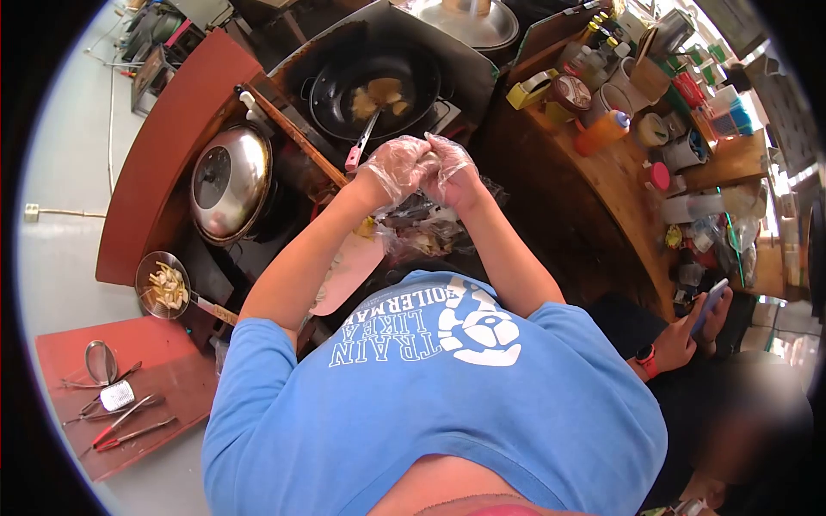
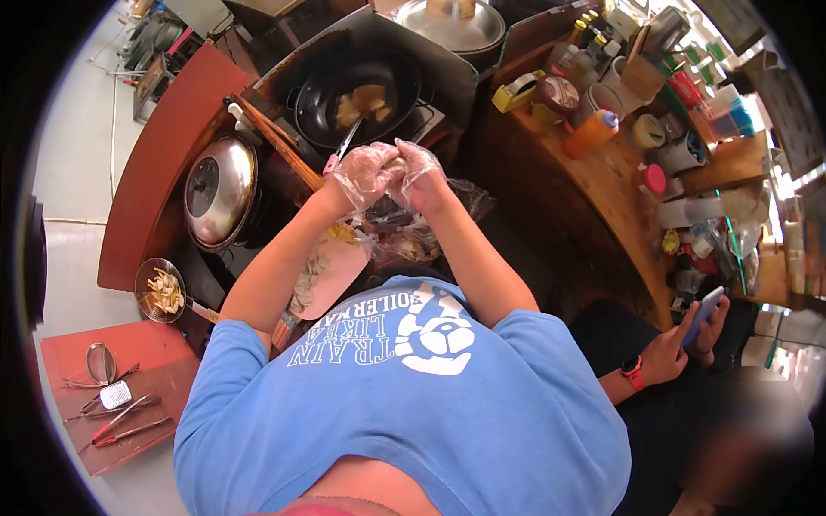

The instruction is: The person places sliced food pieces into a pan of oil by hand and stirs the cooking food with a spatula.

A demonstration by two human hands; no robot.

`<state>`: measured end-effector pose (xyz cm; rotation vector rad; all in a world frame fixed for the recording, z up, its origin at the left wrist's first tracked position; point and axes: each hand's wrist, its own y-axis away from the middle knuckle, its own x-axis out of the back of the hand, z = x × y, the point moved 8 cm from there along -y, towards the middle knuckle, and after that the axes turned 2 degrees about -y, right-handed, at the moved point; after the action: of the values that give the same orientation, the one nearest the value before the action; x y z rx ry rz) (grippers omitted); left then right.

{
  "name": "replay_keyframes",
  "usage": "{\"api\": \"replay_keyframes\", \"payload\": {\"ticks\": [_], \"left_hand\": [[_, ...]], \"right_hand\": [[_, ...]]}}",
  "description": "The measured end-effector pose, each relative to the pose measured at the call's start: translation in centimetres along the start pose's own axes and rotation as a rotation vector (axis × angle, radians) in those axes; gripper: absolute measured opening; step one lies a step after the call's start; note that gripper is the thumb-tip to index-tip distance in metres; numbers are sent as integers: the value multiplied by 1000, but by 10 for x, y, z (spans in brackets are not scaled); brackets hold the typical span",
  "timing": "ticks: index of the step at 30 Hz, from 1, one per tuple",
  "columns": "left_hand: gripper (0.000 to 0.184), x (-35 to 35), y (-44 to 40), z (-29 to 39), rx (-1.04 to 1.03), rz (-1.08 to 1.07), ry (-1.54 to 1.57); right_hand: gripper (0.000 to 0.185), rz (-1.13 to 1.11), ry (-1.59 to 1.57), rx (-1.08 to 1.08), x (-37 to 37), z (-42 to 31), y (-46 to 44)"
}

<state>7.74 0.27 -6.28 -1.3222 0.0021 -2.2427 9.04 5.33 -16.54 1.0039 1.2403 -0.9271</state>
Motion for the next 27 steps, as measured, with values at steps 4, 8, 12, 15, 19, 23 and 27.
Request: {"api": "replay_keyframes", "payload": {"ticks": [4,8,12,15,19,23,27], "left_hand": [[25,8,-2,-7,195,11,291],[24,18,-10,-1,246,-20,315],[27,11,-19,-20,390,-34,413],[24,-3,-24,-38,475,-50,626],[22,-6,-39,-51,427,-33,523],[25,-9,-44,-54,578,-63,779],[26,-20,-51,-78,593,-16,824]], "right_hand": [[31,81,158,158,0,-7,3],[33,137,203,186,-11,-11,3],[37,186,219,232,-24,-21,9],[38,-66,268,125,-34,-25,7],[38,-78,286,167,-26,-38,0],[39,43,246,213,-32,-48,-4],[38,84,257,228,-25,-61,-13]]}}
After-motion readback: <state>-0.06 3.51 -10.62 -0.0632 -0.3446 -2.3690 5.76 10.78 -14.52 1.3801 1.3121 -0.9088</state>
